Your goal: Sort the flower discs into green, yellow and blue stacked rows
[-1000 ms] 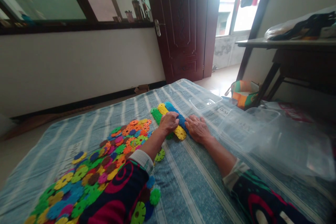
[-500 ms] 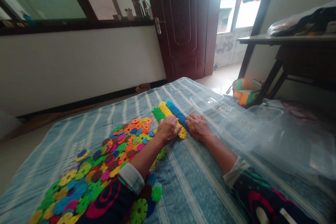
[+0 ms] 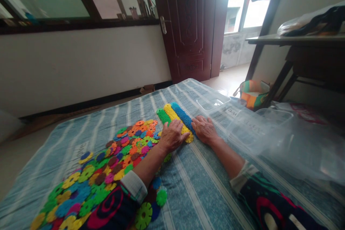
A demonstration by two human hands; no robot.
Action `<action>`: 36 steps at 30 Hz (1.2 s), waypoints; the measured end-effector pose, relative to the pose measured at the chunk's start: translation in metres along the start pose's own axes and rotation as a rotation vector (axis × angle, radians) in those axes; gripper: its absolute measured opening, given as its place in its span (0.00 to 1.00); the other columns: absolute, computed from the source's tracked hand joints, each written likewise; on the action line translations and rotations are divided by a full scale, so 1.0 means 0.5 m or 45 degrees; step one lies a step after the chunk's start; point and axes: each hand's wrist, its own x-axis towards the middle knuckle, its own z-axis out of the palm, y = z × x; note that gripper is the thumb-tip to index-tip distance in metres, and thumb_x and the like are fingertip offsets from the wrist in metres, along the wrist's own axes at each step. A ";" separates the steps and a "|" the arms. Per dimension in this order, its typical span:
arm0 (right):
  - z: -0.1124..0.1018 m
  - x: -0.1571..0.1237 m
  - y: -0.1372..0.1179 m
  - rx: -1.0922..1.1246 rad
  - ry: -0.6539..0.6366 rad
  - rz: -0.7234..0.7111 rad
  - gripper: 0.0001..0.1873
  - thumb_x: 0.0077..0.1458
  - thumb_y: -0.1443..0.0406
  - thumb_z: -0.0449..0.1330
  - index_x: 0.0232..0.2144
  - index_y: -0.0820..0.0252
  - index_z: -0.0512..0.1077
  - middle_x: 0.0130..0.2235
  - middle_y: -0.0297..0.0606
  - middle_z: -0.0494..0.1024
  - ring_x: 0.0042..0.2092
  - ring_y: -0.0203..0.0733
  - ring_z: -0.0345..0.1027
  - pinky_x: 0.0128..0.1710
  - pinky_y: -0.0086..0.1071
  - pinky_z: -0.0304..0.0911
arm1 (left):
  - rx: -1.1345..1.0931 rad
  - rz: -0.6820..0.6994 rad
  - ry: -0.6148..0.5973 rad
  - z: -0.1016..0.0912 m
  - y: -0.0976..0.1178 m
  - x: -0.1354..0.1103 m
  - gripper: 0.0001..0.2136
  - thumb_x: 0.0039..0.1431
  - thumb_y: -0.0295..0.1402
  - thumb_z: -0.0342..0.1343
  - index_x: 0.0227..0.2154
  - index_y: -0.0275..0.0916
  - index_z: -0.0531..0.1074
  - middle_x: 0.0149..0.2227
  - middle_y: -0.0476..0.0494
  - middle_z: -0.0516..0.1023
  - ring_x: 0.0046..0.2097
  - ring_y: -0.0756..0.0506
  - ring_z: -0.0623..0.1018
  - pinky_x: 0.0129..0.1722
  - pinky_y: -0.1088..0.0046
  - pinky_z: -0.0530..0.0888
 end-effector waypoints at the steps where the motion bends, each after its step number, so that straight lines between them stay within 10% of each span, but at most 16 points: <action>1: 0.000 0.000 0.000 -0.002 -0.002 0.000 0.18 0.70 0.59 0.42 0.50 0.53 0.70 0.54 0.42 0.73 0.61 0.48 0.59 0.60 0.50 0.47 | 0.008 -0.002 0.003 0.001 0.000 -0.002 0.20 0.65 0.43 0.53 0.54 0.37 0.69 0.61 0.33 0.69 0.65 0.35 0.65 0.60 0.48 0.61; 36: 0.009 0.013 -0.004 -0.157 0.059 -0.037 0.21 0.70 0.58 0.42 0.42 0.60 0.72 0.48 0.48 0.76 0.52 0.51 0.65 0.52 0.43 0.52 | -0.183 0.089 -0.207 -0.020 -0.015 0.052 0.29 0.59 0.44 0.57 0.61 0.36 0.62 0.64 0.31 0.65 0.67 0.34 0.61 0.64 0.51 0.62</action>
